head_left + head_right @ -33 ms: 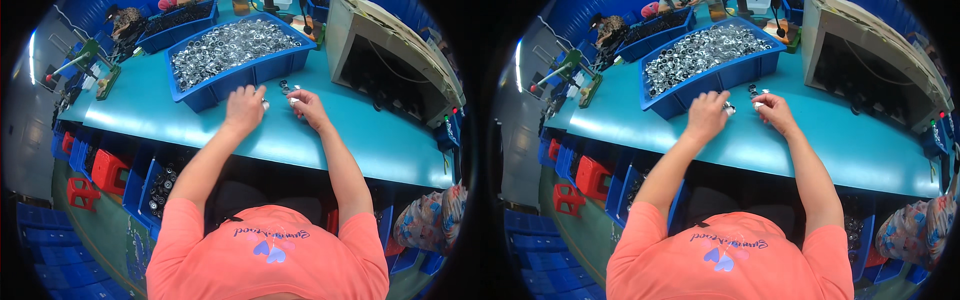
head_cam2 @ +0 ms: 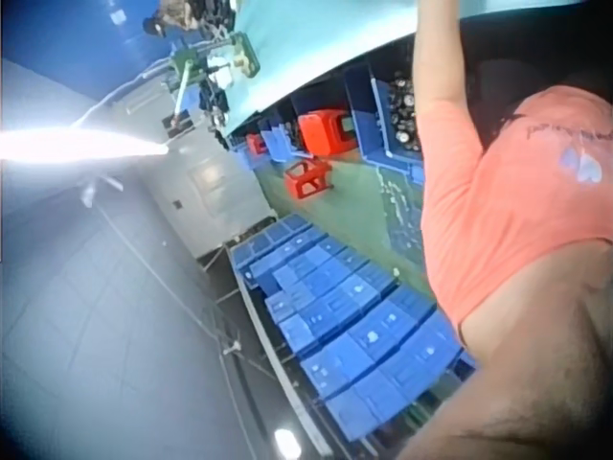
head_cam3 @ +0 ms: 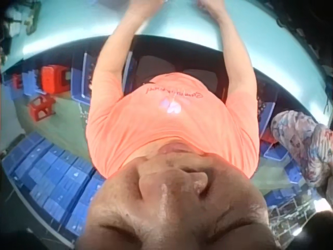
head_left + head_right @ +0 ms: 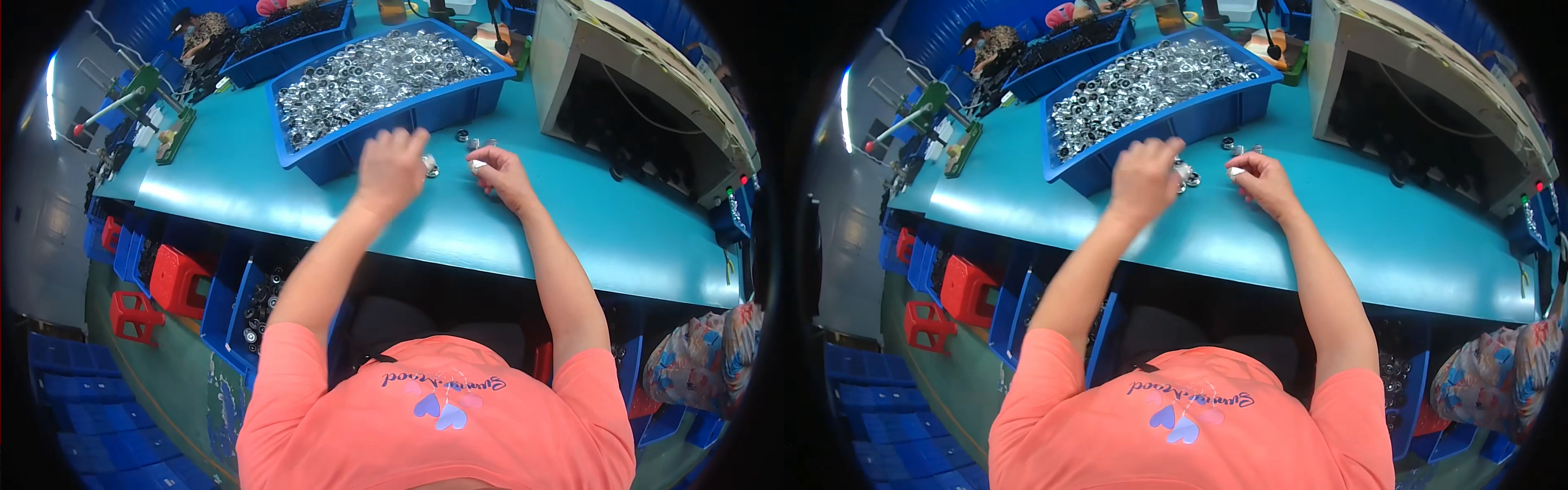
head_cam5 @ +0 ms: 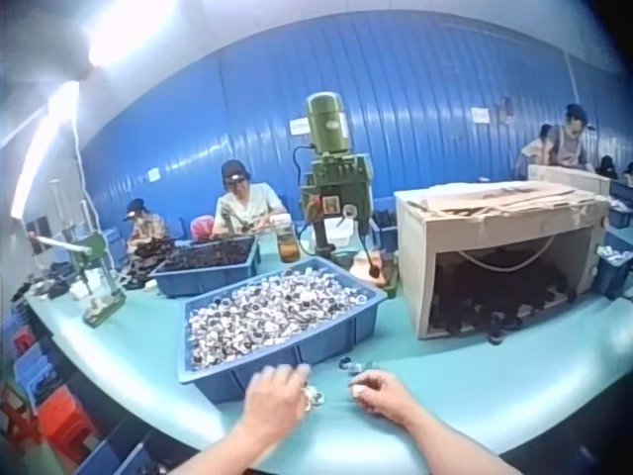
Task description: Assembling small components by inserting a metal hub into a rubber tire and organizing them into bins.
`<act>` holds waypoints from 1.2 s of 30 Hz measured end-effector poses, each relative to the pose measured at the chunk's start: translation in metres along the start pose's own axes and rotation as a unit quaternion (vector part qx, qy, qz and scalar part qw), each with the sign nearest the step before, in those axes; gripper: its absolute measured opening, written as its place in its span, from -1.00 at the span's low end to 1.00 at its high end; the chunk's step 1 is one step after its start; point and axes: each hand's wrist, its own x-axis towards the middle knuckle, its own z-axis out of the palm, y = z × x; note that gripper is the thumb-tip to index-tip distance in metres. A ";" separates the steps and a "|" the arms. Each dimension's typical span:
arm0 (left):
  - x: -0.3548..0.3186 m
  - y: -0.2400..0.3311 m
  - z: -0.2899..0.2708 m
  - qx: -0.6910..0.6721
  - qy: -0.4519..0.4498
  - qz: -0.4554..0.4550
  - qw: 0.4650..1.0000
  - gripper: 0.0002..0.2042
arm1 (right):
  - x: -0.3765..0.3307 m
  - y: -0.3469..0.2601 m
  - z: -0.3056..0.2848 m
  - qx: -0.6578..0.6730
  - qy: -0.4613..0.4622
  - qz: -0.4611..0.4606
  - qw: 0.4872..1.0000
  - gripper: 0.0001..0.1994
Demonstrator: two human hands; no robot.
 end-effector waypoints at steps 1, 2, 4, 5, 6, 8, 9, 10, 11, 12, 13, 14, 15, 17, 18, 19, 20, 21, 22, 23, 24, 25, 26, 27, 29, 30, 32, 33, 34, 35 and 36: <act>0.012 -0.019 -0.007 -0.028 0.060 0.008 0.998 -0.59 | 0.000 -0.002 0.005 -0.012 0.007 0.002 1.000 -0.79; 0.025 -0.041 -0.011 -0.065 0.108 -0.002 0.992 -0.60 | -0.001 -0.003 0.007 -0.026 0.017 0.005 1.000 -0.79; 0.045 -0.088 -0.015 0.045 0.063 -0.088 0.993 -0.42 | 0.002 -0.002 0.012 -0.036 0.022 0.015 0.999 -0.81; 0.059 -0.110 -0.015 0.057 -0.095 -0.172 0.979 -0.26 | 0.003 -0.004 0.014 -0.037 0.023 0.020 0.999 -0.81; 0.067 -0.145 -0.005 -0.098 -0.208 -0.228 0.946 -0.11 | 0.006 -0.007 0.017 -0.037 0.019 0.022 0.999 -0.81; 0.078 -0.162 0.018 -0.132 -0.263 -0.235 0.926 -0.05 | 0.008 -0.007 0.017 -0.043 0.020 0.025 0.999 -0.81; 0.088 -0.161 0.025 -0.155 -0.287 -0.237 0.915 -0.05 | 0.008 -0.005 0.016 -0.047 0.021 0.028 0.998 -0.81; 0.097 -0.160 0.032 -0.176 -0.310 -0.241 0.903 -0.04 | 0.009 -0.006 0.015 -0.051 0.026 0.031 0.998 -0.81; 0.105 -0.158 0.037 -0.175 -0.320 -0.246 0.898 -0.05 | 0.009 -0.007 0.015 -0.055 0.028 0.034 0.998 -0.82; 0.113 -0.152 0.042 -0.175 -0.331 -0.249 0.893 -0.05 | 0.009 -0.007 0.014 -0.060 0.033 0.038 0.997 -0.82; 0.122 -0.145 0.046 -0.155 -0.327 -0.252 0.897 -0.06 | 0.009 -0.006 0.014 -0.064 0.037 0.039 0.996 -0.82; 0.127 -0.137 0.051 -0.134 -0.324 -0.256 0.901 -0.06 | 0.010 -0.004 0.014 -0.068 0.040 0.040 0.996 -0.82; 0.128 -0.129 0.057 -0.109 -0.284 -0.255 0.918 -0.13 | 0.011 -0.004 0.012 -0.075 0.045 0.039 0.995 -0.82; 0.129 -0.138 0.075 -0.148 -0.255 -0.200 0.934 -0.18 | 0.010 -0.005 0.013 -0.074 0.041 0.043 0.995 -0.82; 0.133 -0.145 0.082 -0.167 -0.239 -0.169 0.941 -0.20 | 0.010 -0.007 0.014 -0.073 0.042 0.044 0.995 -0.83; 0.134 -0.146 0.085 -0.168 -0.241 -0.172 0.940 -0.24 | 0.008 -0.010 0.014 -0.064 0.040 0.047 0.996 -0.83; 0.134 -0.149 0.087 -0.182 -0.252 -0.177 0.934 -0.24 | 0.009 -0.011 0.013 -0.064 0.041 0.042 0.996 -0.83; 0.133 -0.155 0.091 -0.194 -0.264 -0.182 0.927 -0.23 | 0.010 -0.009 0.014 -0.063 0.041 0.037 0.997 -0.83; 0.136 -0.146 0.089 -0.207 -0.277 -0.184 0.920 -0.23 | 0.011 -0.007 0.012 -0.062 0.044 0.033 0.997 -0.83; 0.136 -0.137 0.086 -0.246 -0.279 -0.210 0.904 -0.40 | 0.011 -0.006 0.009 -0.056 0.040 0.031 0.997 -0.83; 0.135 -0.140 0.086 -0.246 -0.273 -0.207 0.907 -0.41 | 0.011 -0.005 0.011 -0.056 0.035 0.025 0.998 -0.83; 0.135 -0.146 0.088 -0.248 -0.266 -0.203 0.909 -0.42 | 0.012 -0.004 0.011 -0.057 0.032 0.017 0.998 -0.83; 0.136 -0.151 0.092 -0.249 -0.260 -0.200 0.912 -0.42 | 0.014 -0.003 0.011 -0.058 0.029 0.010 0.998 -0.83; 0.141 -0.134 0.085 -0.236 -0.251 -0.206 0.916 -0.43 | 0.014 0.003 0.006 -0.060 0.041 0.010 0.997 -0.83; 0.140 -0.129 0.076 -0.227 -0.237 -0.221 0.918 -0.44 | 0.013 -0.003 0.007 -0.056 0.034 0.011 0.998 -0.83; 0.137 -0.130 0.073 -0.222 -0.230 -0.231 0.919 -0.44 | 0.012 -0.004 0.007 -0.053 0.028 0.012 0.998 -0.83; 0.134 -0.130 0.075 -0.248 -0.194 -0.236 0.919 -0.56 | 0.010 -0.004 0.007 -0.046 0.031 0.021 0.998 -0.83; 0.136 -0.130 0.074 -0.232 -0.184 -0.232 0.926 -0.59 | 0.012 -0.005 0.009 -0.042 0.027 0.024 0.998 -0.82; 0.136 -0.124 0.065 -0.215 -0.175 -0.230 0.933 -0.61 | 0.012 -0.006 0.010 -0.051 0.030 0.024 0.998 -0.82; 0.138 -0.115 0.058 -0.228 -0.185 -0.256 0.921 -0.66 | 0.011 -0.005 0.007 -0.060 0.031 0.023 0.997 -0.81; 0.140 -0.111 0.049 -0.226 -0.202 -0.267 0.915 -0.67 | 0.011 -0.006 0.004 -0.068 0.031 0.019 0.997 -0.80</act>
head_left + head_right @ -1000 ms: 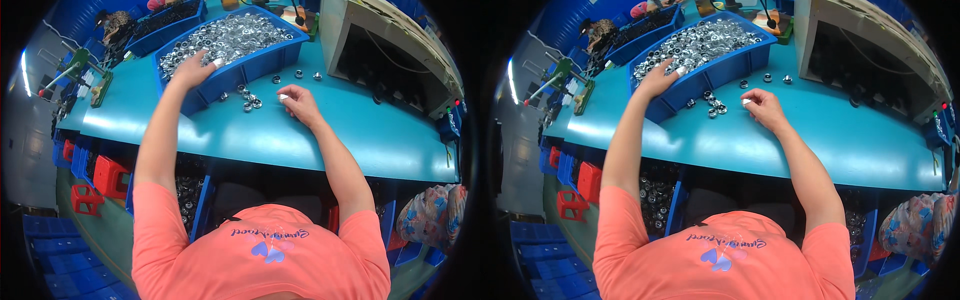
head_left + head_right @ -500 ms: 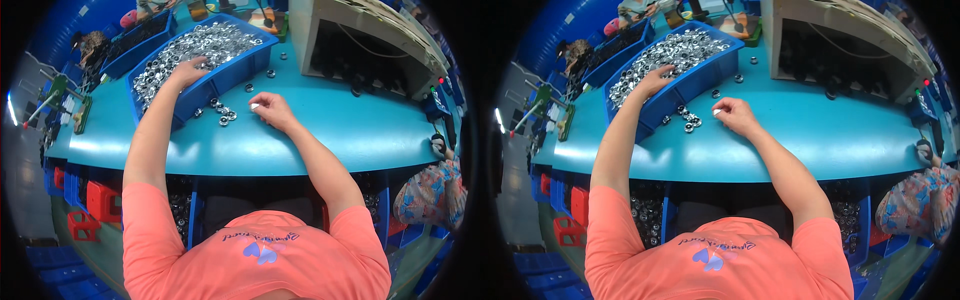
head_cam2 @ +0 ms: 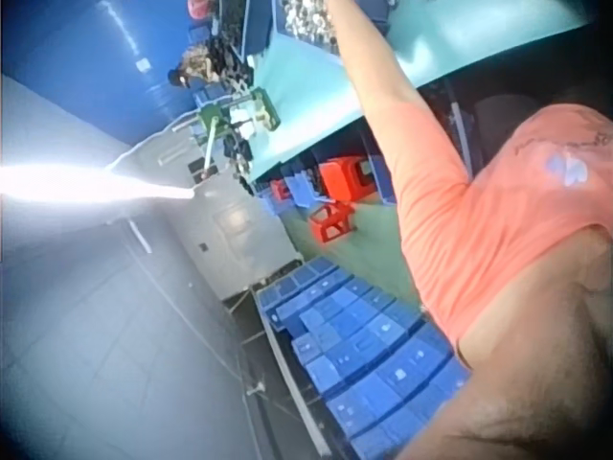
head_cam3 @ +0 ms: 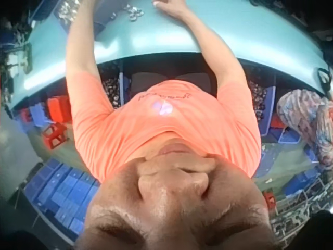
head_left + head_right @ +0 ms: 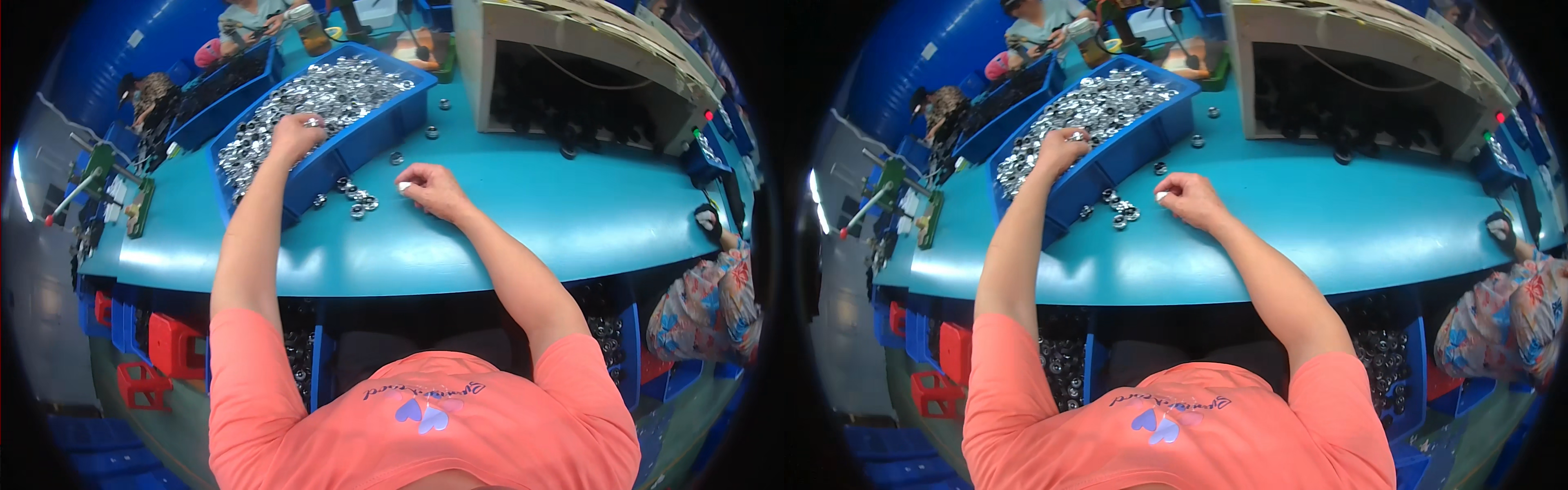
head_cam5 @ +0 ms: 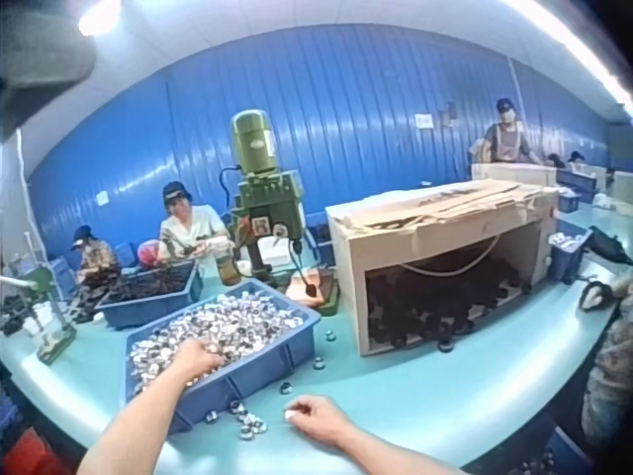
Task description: Assembling small components by inserting a metal hub into a rubber tire and organizing them into bins.
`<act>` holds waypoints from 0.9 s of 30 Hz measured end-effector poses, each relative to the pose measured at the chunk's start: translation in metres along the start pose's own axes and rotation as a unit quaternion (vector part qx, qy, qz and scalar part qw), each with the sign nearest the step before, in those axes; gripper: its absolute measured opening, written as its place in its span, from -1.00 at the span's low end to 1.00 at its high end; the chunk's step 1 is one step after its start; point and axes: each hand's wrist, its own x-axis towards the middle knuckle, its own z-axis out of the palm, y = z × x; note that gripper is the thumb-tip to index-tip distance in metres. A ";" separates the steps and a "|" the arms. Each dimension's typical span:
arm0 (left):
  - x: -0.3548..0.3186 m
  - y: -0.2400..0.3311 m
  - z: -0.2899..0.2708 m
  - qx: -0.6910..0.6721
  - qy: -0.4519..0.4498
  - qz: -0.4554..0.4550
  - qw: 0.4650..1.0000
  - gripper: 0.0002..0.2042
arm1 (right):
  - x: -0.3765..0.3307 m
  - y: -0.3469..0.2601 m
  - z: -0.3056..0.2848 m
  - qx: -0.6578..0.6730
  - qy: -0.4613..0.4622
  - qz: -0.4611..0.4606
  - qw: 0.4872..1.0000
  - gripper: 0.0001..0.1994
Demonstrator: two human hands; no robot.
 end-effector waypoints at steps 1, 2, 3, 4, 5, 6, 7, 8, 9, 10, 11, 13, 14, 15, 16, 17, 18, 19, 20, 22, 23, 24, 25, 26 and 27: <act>-0.006 0.007 -0.001 -0.017 0.022 -0.011 1.000 -0.67 | -0.001 0.001 -0.001 -0.002 -0.001 -0.009 1.000 -0.79; -0.011 0.010 -0.005 -0.034 0.044 -0.021 0.998 -0.67 | -0.001 0.001 0.000 0.004 -0.007 -0.003 1.000 -0.80; -0.011 0.005 -0.006 -0.030 0.079 -0.010 0.996 -0.66 | -0.004 -0.003 0.000 0.007 -0.012 0.004 1.000 -0.81; -0.012 -0.002 -0.009 0.001 0.144 0.042 0.989 -0.66 | -0.005 -0.007 0.002 0.010 -0.018 0.011 1.000 -0.82; -0.015 -0.009 -0.011 0.034 0.207 0.094 0.973 -0.66 | -0.004 -0.008 0.006 0.012 -0.025 0.010 1.000 -0.83; -0.014 -0.006 -0.010 0.062 0.264 0.152 0.951 -0.66 | -0.003 -0.006 0.004 0.012 -0.023 0.011 1.000 -0.83; -0.033 0.030 -0.013 -0.034 0.209 0.138 0.968 -0.67 | -0.002 -0.002 0.000 0.010 -0.015 0.016 1.000 -0.84; -0.048 0.050 -0.015 -0.047 0.189 0.185 0.963 -0.68 | -0.003 0.001 0.000 0.031 0.003 0.007 0.999 -0.84; -0.062 0.066 -0.013 -0.061 0.167 0.230 0.957 -0.69 | -0.003 0.003 -0.001 0.051 0.021 -0.001 0.998 -0.85; -0.073 0.078 -0.005 -0.074 0.144 0.276 0.947 -0.70 | -0.003 0.006 -0.003 0.072 0.039 -0.009 0.997 -0.85; -0.080 0.085 0.015 -0.051 0.139 0.314 0.938 -0.72 | 0.015 0.035 -0.006 0.009 0.144 -0.186 0.972 -0.86; -0.098 0.075 0.058 0.017 0.126 0.332 0.935 -0.75 | 0.019 0.032 -0.013 0.028 0.222 -0.138 0.965 -0.86; -0.106 0.070 0.076 0.058 0.116 0.324 0.937 -0.77 | 0.020 0.028 -0.016 0.036 0.263 -0.115 0.957 -0.86; -0.111 0.066 0.090 0.057 0.078 0.298 0.950 -0.78 | 0.022 0.030 -0.018 0.036 0.272 -0.121 0.954 -0.85; -0.112 0.062 0.102 0.096 0.078 0.281 0.952 -0.78 | 0.023 0.032 -0.020 0.036 0.282 -0.127 0.950 -0.85; -0.112 0.058 0.109 0.113 0.069 0.279 0.951 -0.79 | 0.024 0.034 -0.023 0.036 0.291 -0.133 0.947 -0.84; -0.112 0.056 0.115 0.128 0.058 0.277 0.951 -0.79 | 0.023 0.036 -0.024 0.029 0.290 -0.130 0.948 -0.84; -0.111 0.055 0.121 0.139 0.060 0.278 0.949 -0.79 | 0.023 0.037 -0.024 0.022 0.288 -0.126 0.949 -0.83; -0.108 0.055 0.125 0.151 0.062 0.278 0.947 -0.78 | 0.025 0.037 -0.025 0.015 0.286 -0.123 0.950 -0.82; -0.109 0.055 0.133 0.185 0.059 0.273 0.942 -0.73 | 0.028 0.044 -0.028 -0.061 0.292 -0.165 0.940 -0.79; -0.107 0.050 0.139 0.203 0.055 0.280 0.937 -0.67 | 0.029 0.049 -0.029 -0.072 0.286 -0.173 0.940 -0.77; -0.105 0.049 0.146 0.239 0.050 0.262 0.934 -0.61 | 0.032 0.056 -0.032 -0.082 0.280 -0.175 0.940 -0.76; -0.102 0.040 0.154 0.249 0.078 0.272 0.926 -0.56 | 0.039 0.063 -0.035 -0.088 0.280 -0.196 0.936 -0.74; -0.104 0.037 0.155 0.257 0.077 0.265 0.926 -0.51 | 0.041 0.072 -0.032 -0.088 0.276 -0.216 0.932 -0.72; -0.105 0.028 0.156 0.265 0.085 0.265 0.923 -0.49 | 0.034 0.060 -0.028 -0.089 0.257 -0.188 0.944 -0.71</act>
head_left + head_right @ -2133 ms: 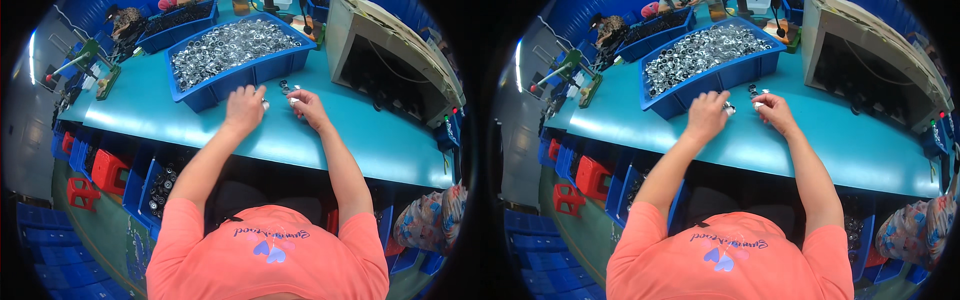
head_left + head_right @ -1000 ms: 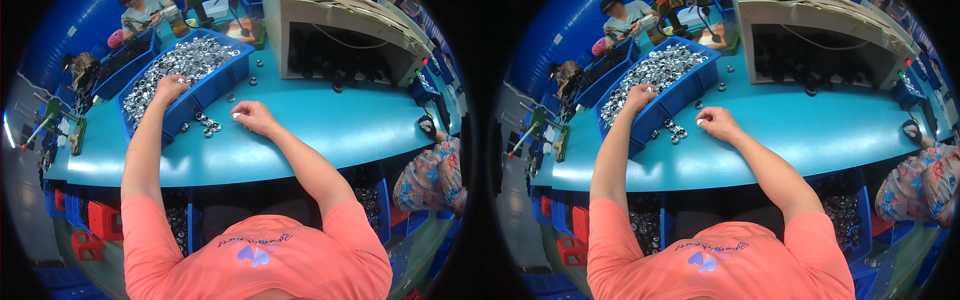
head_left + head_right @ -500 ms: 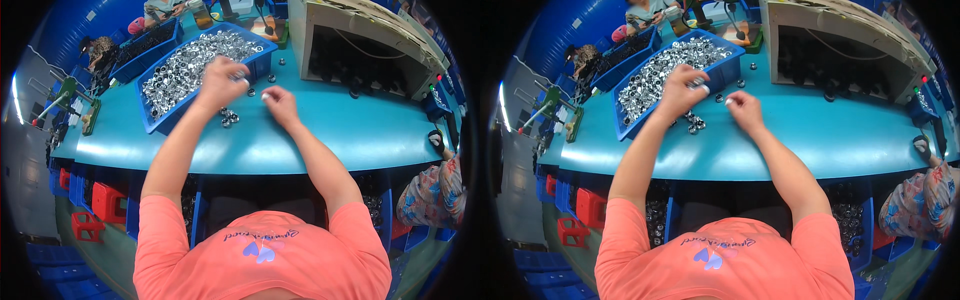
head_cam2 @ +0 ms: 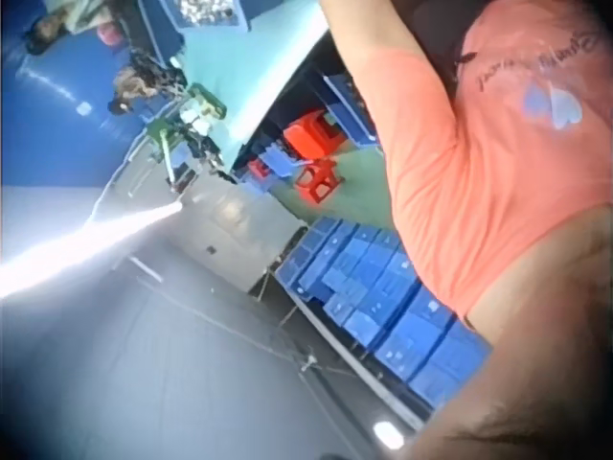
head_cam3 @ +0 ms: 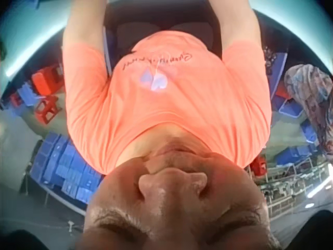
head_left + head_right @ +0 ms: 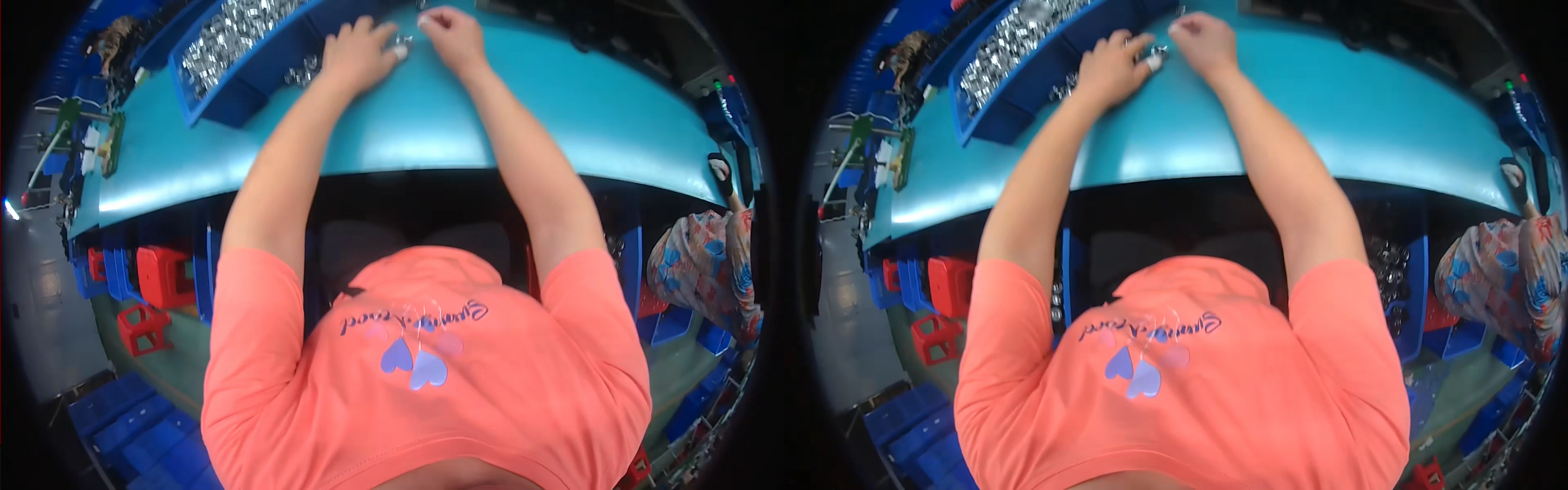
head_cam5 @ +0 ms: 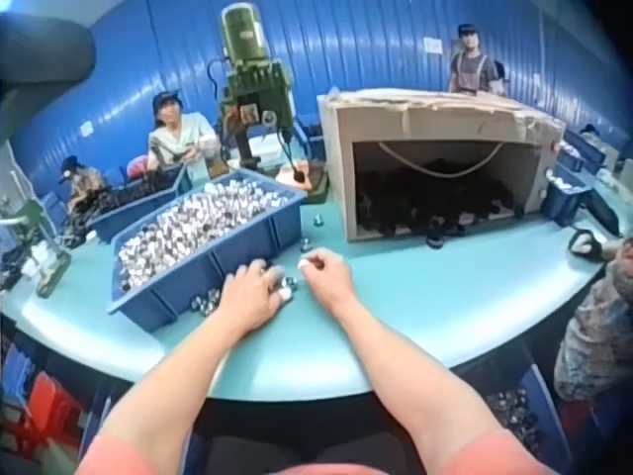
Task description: Assembling small components by inserting a metal hub into a rubber tire and organizing them into bins.
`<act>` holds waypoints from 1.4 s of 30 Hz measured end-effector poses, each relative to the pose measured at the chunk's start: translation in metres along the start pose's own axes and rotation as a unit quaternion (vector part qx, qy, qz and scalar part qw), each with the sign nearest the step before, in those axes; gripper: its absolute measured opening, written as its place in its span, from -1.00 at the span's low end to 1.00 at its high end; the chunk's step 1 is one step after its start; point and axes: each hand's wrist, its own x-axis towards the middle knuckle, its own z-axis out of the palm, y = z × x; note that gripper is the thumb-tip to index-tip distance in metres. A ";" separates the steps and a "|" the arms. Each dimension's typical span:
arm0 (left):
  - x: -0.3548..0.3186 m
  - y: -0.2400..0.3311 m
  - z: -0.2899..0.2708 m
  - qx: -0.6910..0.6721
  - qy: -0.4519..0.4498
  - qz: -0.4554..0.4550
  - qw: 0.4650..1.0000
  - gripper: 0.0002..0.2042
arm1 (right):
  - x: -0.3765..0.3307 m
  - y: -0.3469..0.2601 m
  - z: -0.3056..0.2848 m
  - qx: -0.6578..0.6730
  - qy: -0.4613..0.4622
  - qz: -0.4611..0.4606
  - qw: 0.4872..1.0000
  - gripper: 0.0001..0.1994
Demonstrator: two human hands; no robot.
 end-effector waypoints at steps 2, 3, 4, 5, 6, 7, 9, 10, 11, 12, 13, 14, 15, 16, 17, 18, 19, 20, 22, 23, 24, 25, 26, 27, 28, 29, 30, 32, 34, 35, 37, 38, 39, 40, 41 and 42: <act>-0.020 0.010 -0.023 -0.018 -0.037 -0.022 0.999 -0.46 | -0.018 -0.002 0.003 0.012 -0.015 0.033 0.999 -0.73; -0.041 0.011 -0.044 -0.037 -0.095 -0.053 0.993 -0.39 | -0.029 -0.002 0.019 0.036 -0.019 0.037 0.998 -0.77; -0.045 0.010 -0.043 -0.029 -0.074 -0.046 0.996 -0.40 | -0.038 -0.001 0.029 0.059 -0.023 0.041 0.997 -0.80; -0.049 0.010 -0.040 -0.020 -0.052 -0.039 0.998 -0.41 | -0.042 0.002 0.031 0.057 -0.035 0.047 0.997 -0.80; -0.050 0.012 -0.041 -0.011 -0.028 -0.029 0.999 -0.41 | -0.040 0.002 0.030 0.054 -0.044 0.051 0.996 -0.80; -0.052 0.012 -0.044 -0.001 -0.016 -0.020 1.000 -0.42 | -0.039 0.001 0.029 0.051 -0.053 0.055 0.996 -0.81; -0.056 0.012 -0.051 0.018 0.007 0.000 1.000 -0.42 | -0.040 -0.002 0.030 0.093 -0.062 0.073 0.991 -0.81; -0.059 0.008 -0.047 0.025 0.037 0.014 0.999 -0.44 | -0.039 -0.005 0.030 0.114 -0.068 0.086 0.987 -0.82; -0.062 0.008 -0.047 0.022 0.037 0.018 0.999 -0.44 | -0.039 -0.008 0.028 0.134 -0.075 0.099 0.983 -0.82; -0.064 0.008 -0.051 0.021 0.037 0.023 0.999 -0.44 | -0.038 -0.008 0.027 0.109 -0.074 0.094 0.987 -0.83; -0.067 0.008 -0.053 0.020 0.037 0.027 0.999 -0.44 | -0.037 -0.006 0.027 0.097 -0.073 0.086 0.989 -0.83; -0.073 0.006 -0.051 0.016 0.089 0.055 0.994 -0.46 | -0.035 -0.004 0.028 0.085 -0.073 0.078 0.991 -0.83; -0.079 0.005 -0.048 0.006 0.107 0.060 0.992 -0.47 | -0.035 -0.003 0.027 0.073 -0.072 0.069 0.992 -0.83; -0.087 0.004 -0.046 -0.004 0.125 0.065 0.990 -0.48 | -0.037 -0.002 0.028 0.078 -0.072 0.070 0.992 -0.82; -0.094 0.004 -0.045 -0.014 0.142 0.069 0.987 -0.49 | -0.039 -0.001 0.030 0.084 -0.071 0.071 0.991 -0.82; -0.099 0.004 -0.046 -0.022 0.172 0.064 0.983 -0.55 | -0.038 -0.002 0.031 0.089 -0.070 0.070 0.991 -0.82; -0.100 0.004 -0.047 -0.030 0.188 0.058 0.980 -0.56 | -0.037 -0.003 0.030 0.074 -0.067 0.066 0.993 -0.82; -0.101 0.003 -0.048 -0.039 0.204 0.053 0.977 -0.56 | -0.036 -0.004 0.029 0.059 -0.064 0.063 0.994 -0.82; -0.105 0.003 -0.047 -0.050 0.209 0.040 0.976 -0.57 | -0.041 -0.008 0.029 0.054 -0.070 0.079 0.993 -0.81; -0.104 0.002 -0.048 -0.053 0.199 0.037 0.978 -0.57 | -0.040 -0.011 0.028 0.062 -0.074 0.098 0.990 -0.81; -0.102 0.002 -0.048 -0.056 0.192 0.039 0.979 -0.57 | -0.039 -0.012 0.027 0.070 -0.074 0.115 0.988 -0.81; -0.103 0.002 -0.048 -0.063 0.188 0.035 0.980 -0.57 | -0.040 -0.011 0.027 0.075 -0.071 0.111 0.988 -0.81; -0.105 0.002 -0.047 -0.071 0.184 0.032 0.980 -0.56 | -0.042 -0.008 0.028 0.080 -0.068 0.106 0.989 -0.81; -0.104 0.001 -0.047 -0.075 0.182 0.031 0.980 -0.56 | -0.042 -0.005 0.029 0.088 -0.063 0.098 0.989 -0.81; -0.089 -0.007 -0.029 -0.062 0.232 0.052 0.969 -0.58 | -0.043 -0.008 0.032 0.087 -0.067 0.098 0.989 -0.81; -0.074 -0.012 -0.012 -0.048 0.281 0.073 0.956 -0.59 | -0.049 -0.011 0.034 0.087 -0.072 0.098 0.989 -0.81; -0.070 -0.009 -0.013 -0.062 0.288 0.069 0.953 -0.64 | -0.048 -0.012 0.034 0.086 -0.071 0.096 0.989 -0.81; -0.065 -0.008 -0.018 -0.083 0.301 0.077 0.947 -0.64 | -0.020 -0.010 0.009 0.020 -0.045 0.058 0.997 -0.75; -0.060 -0.005 -0.029 -0.100 0.299 0.086 0.945 -0.64 | -0.002 -0.011 -0.003 -0.009 -0.021 0.049 0.999 -0.72; -0.061 -0.004 -0.033 -0.112 0.295 0.088 0.945 -0.64 | -0.004 -0.013 -0.002 -0.005 -0.019 0.062 0.998 -0.73; -0.065 0.000 -0.045 -0.108 0.272 0.094 0.951 -0.65 | -0.007 -0.020 -0.002 0.048 0.002 0.088 0.995 -0.77; -0.065 0.000 -0.048 -0.112 0.275 0.110 0.948 -0.66 | -0.009 -0.024 -0.003 0.060 0.024 0.080 0.995 -0.79; -0.066 0.002 -0.055 -0.120 0.280 0.129 0.944 -0.67 | -0.011 -0.022 -0.004 0.071 0.047 0.074 0.994 -0.81; -0.064 0.001 -0.068 -0.125 0.296 0.129 0.938 -0.66 | -0.008 -0.031 -0.004 0.083 0.070 0.068 0.992 -0.82; -0.062 0.000 -0.082 -0.131 0.312 0.130 0.932 -0.65 | -0.008 -0.038 -0.006 0.080 0.049 0.038 0.995 -0.83; -0.059 -0.010 -0.101 -0.152 0.314 0.120 0.930 -0.64 | -0.004 -0.059 -0.011 0.075 0.030 0.005 0.997 -0.84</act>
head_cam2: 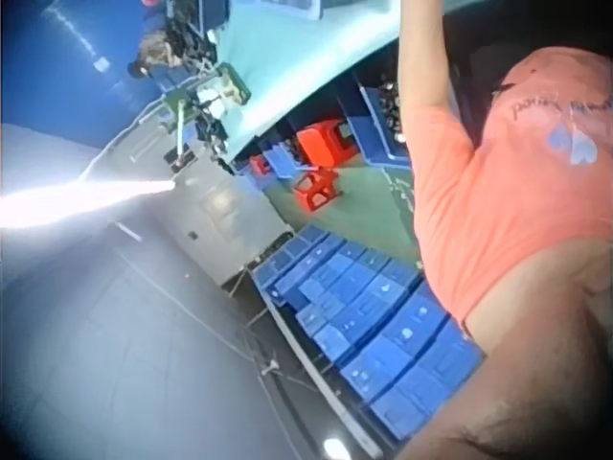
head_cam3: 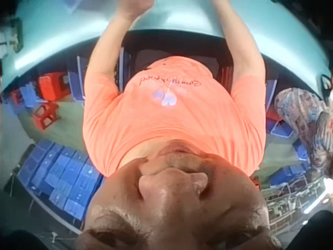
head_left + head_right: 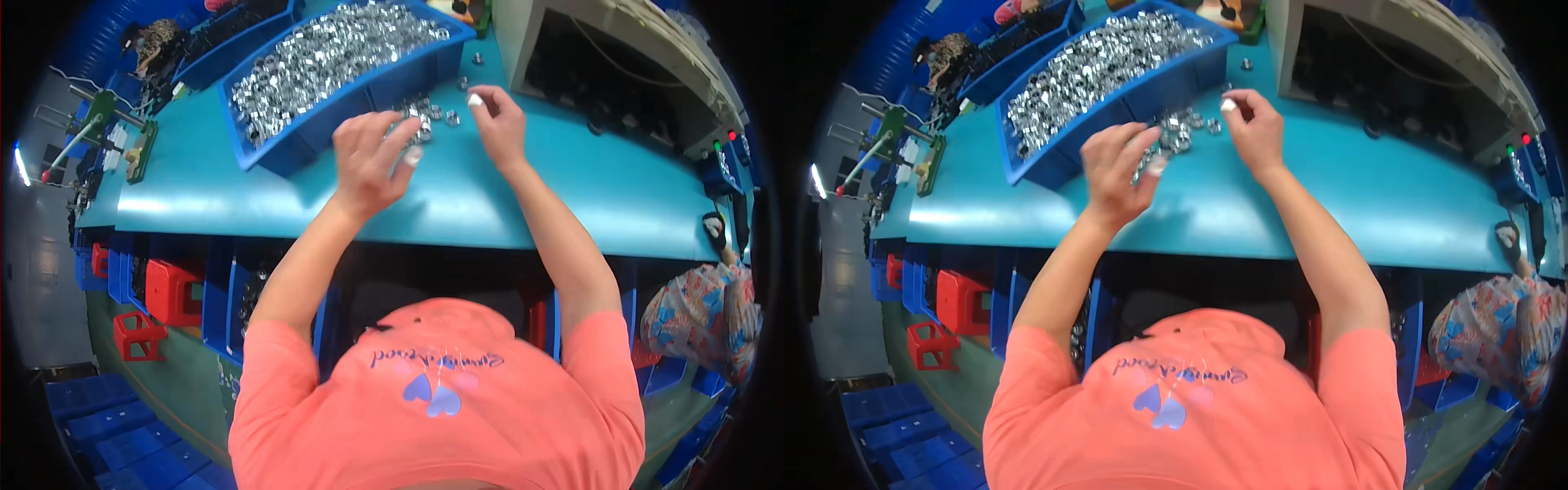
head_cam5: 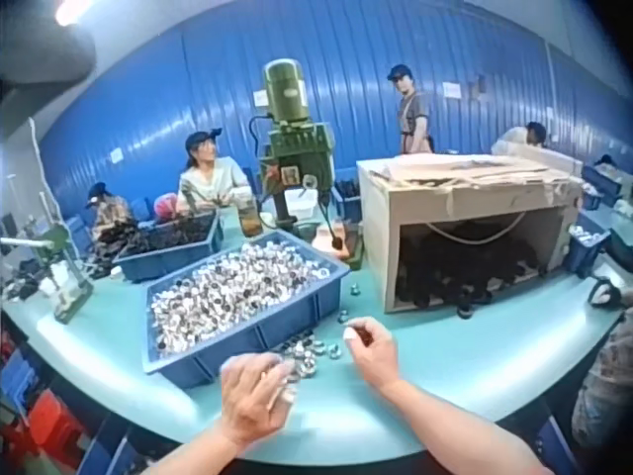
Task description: Assembling small components by inserting a metal hub into a rubber tire and organizing them into bins.
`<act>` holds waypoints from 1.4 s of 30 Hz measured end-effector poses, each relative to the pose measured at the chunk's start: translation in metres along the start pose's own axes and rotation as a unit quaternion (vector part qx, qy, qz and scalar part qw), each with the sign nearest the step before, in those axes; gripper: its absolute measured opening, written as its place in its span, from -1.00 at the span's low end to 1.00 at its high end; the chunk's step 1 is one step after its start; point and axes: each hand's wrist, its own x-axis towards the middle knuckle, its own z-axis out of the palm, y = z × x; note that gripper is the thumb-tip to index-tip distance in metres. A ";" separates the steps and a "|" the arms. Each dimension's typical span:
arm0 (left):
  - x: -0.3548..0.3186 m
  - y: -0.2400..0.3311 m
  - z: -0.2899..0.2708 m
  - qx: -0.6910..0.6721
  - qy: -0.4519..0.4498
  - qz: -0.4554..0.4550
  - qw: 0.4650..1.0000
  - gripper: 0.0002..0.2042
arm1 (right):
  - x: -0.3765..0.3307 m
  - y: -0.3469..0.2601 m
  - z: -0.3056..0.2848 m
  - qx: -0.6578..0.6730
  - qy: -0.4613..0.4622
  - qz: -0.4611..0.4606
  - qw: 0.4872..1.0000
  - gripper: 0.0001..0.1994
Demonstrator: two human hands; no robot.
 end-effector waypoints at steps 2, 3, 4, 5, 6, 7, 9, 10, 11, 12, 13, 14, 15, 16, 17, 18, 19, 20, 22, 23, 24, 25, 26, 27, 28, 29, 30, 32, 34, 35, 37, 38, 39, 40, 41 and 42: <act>0.024 -0.036 -0.028 0.004 0.016 -0.036 0.999 -0.66 | 0.041 -0.033 0.012 -0.032 -0.040 -0.088 0.995 -0.84; 0.038 -0.057 -0.038 0.024 0.022 -0.068 0.997 -0.68 | 0.062 -0.050 0.020 -0.058 -0.060 -0.138 0.987 -0.83; 0.050 -0.087 -0.043 0.053 0.018 -0.098 0.994 -0.70 | 0.083 -0.067 0.030 -0.084 -0.080 -0.186 0.976 -0.82; 0.060 -0.118 -0.045 0.081 0.001 -0.147 0.986 -0.71 | 0.107 -0.080 0.045 -0.100 -0.116 -0.186 0.970 -0.76; 0.069 -0.152 -0.041 0.100 -0.010 -0.167 0.981 -0.65 | 0.133 -0.075 0.062 -0.133 -0.159 -0.191 0.959 -0.70; 0.074 -0.188 -0.034 0.116 -0.032 -0.194 0.974 -0.62 | 0.164 -0.068 0.082 -0.163 -0.201 -0.198 0.945 -0.65; 0.076 -0.253 -0.011 0.144 -0.073 -0.247 0.955 -0.55 | 0.210 -0.027 0.132 -0.207 -0.208 -0.269 0.917 -0.54; 0.072 -0.283 -0.001 0.153 -0.110 -0.287 0.939 -0.50 | 0.228 -0.027 0.156 -0.245 -0.268 -0.205 0.909 -0.45; 0.071 -0.308 0.015 0.152 -0.149 -0.319 0.924 -0.45 | 0.246 -0.010 0.176 -0.274 -0.265 -0.180 0.907 -0.42; 0.073 -0.324 0.030 0.134 -0.192 -0.366 0.901 -0.37 | 0.261 -0.001 0.191 -0.301 -0.268 -0.143 0.904 -0.39; 0.075 -0.335 0.041 0.133 -0.212 -0.391 0.886 -0.32 | 0.273 0.001 0.208 -0.325 -0.274 -0.105 0.899 -0.37; 0.077 -0.346 0.049 0.144 -0.215 -0.425 0.867 -0.31 | 0.285 0.003 0.224 -0.329 -0.280 -0.075 0.899 -0.36; 0.080 -0.342 0.059 0.149 -0.223 -0.458 0.847 -0.29 | 0.289 0.008 0.235 -0.337 -0.285 -0.037 0.897 -0.34; 0.095 -0.334 0.065 0.153 -0.235 -0.493 0.824 -0.30 | 0.297 0.009 0.245 -0.346 -0.290 -0.004 0.892 -0.33; 0.105 -0.330 0.072 0.157 -0.232 -0.506 0.816 -0.34 | 0.302 0.013 0.256 -0.339 -0.287 0.021 0.896 -0.33; 0.106 -0.324 0.081 0.172 -0.235 -0.498 0.817 -0.36 | 0.300 0.022 0.263 -0.333 -0.283 0.047 0.898 -0.32; 0.102 -0.321 0.088 0.190 -0.237 -0.492 0.816 -0.38 | 0.299 0.026 0.272 -0.324 -0.281 0.072 0.901 -0.32; 0.095 -0.321 0.092 0.180 -0.213 -0.493 0.824 -0.40 | 0.291 0.018 0.277 -0.346 -0.294 0.083 0.887 -0.30; 0.099 -0.315 0.090 0.163 -0.200 -0.503 0.825 -0.45 | 0.280 0.010 0.278 -0.365 -0.285 0.050 0.885 -0.38; 0.101 -0.314 0.087 0.158 -0.192 -0.504 0.827 -0.47 | 0.277 0.001 0.279 -0.363 -0.289 0.050 0.884 -0.41; 0.104 -0.310 0.084 0.159 -0.181 -0.498 0.833 -0.50 | 0.276 -0.006 0.280 -0.370 -0.286 0.046 0.883 -0.44; 0.111 -0.306 0.080 0.155 -0.178 -0.501 0.833 -0.52 | 0.275 -0.011 0.281 -0.377 -0.283 0.042 0.881 -0.48; 0.110 -0.305 0.081 0.129 -0.164 -0.498 0.841 -0.54 | 0.274 -0.015 0.281 -0.385 -0.279 0.038 0.879 -0.51; 0.112 -0.304 0.079 0.103 -0.150 -0.494 0.850 -0.56 | 0.272 -0.018 0.281 -0.376 -0.274 0.046 0.884 -0.52; 0.117 -0.299 0.076 0.105 -0.171 -0.490 0.848 -0.60 | 0.270 -0.020 0.281 -0.368 -0.269 0.054 0.889 -0.54; 0.115 -0.299 0.076 0.078 -0.134 -0.475 0.866 -0.62 | 0.268 -0.021 0.282 -0.360 -0.263 0.062 0.893 -0.56; 0.112 -0.303 0.081 0.049 -0.110 -0.455 0.882 -0.65 | 0.266 -0.019 0.280 -0.347 -0.242 0.061 0.904 -0.58; 0.114 -0.305 0.080 -0.041 -0.056 -0.460 0.885 -0.68 | 0.252 -0.017 0.284 -0.272 -0.224 0.113 0.929 -0.58; 0.114 -0.300 0.073 -0.114 0.015 -0.494 0.862 -0.72 | 0.233 -0.025 0.289 -0.222 -0.166 0.121 0.953 -0.61; 0.115 -0.297 0.071 -0.138 0.037 -0.513 0.847 -0.74 | 0.224 -0.029 0.290 -0.200 -0.136 0.124 0.962 -0.62; 0.114 -0.289 0.070 -0.170 0.063 -0.542 0.821 -0.78 | 0.208 -0.037 0.290 -0.166 -0.099 0.137 0.972 -0.64; 0.117 -0.291 0.072 -0.166 0.073 -0.530 0.828 -0.78 | 0.208 -0.037 0.292 -0.146 -0.081 0.140 0.976 -0.65; 0.118 -0.288 0.074 -0.163 0.080 -0.521 0.834 -0.79 | 0.206 -0.041 0.291 -0.128 -0.062 0.145 0.979 -0.66; 0.118 -0.286 0.075 -0.159 0.087 -0.512 0.840 -0.80 | 0.206 -0.045 0.289 -0.107 -0.048 0.152 0.981 -0.67; 0.119 -0.284 0.077 -0.155 0.098 -0.504 0.844 -0.79 | 0.206 -0.045 0.289 -0.085 -0.030 0.161 0.983 -0.67; 0.123 -0.282 0.076 -0.154 0.100 -0.491 0.852 -0.78 | 0.205 -0.045 0.289 -0.064 -0.011 0.168 0.984 -0.68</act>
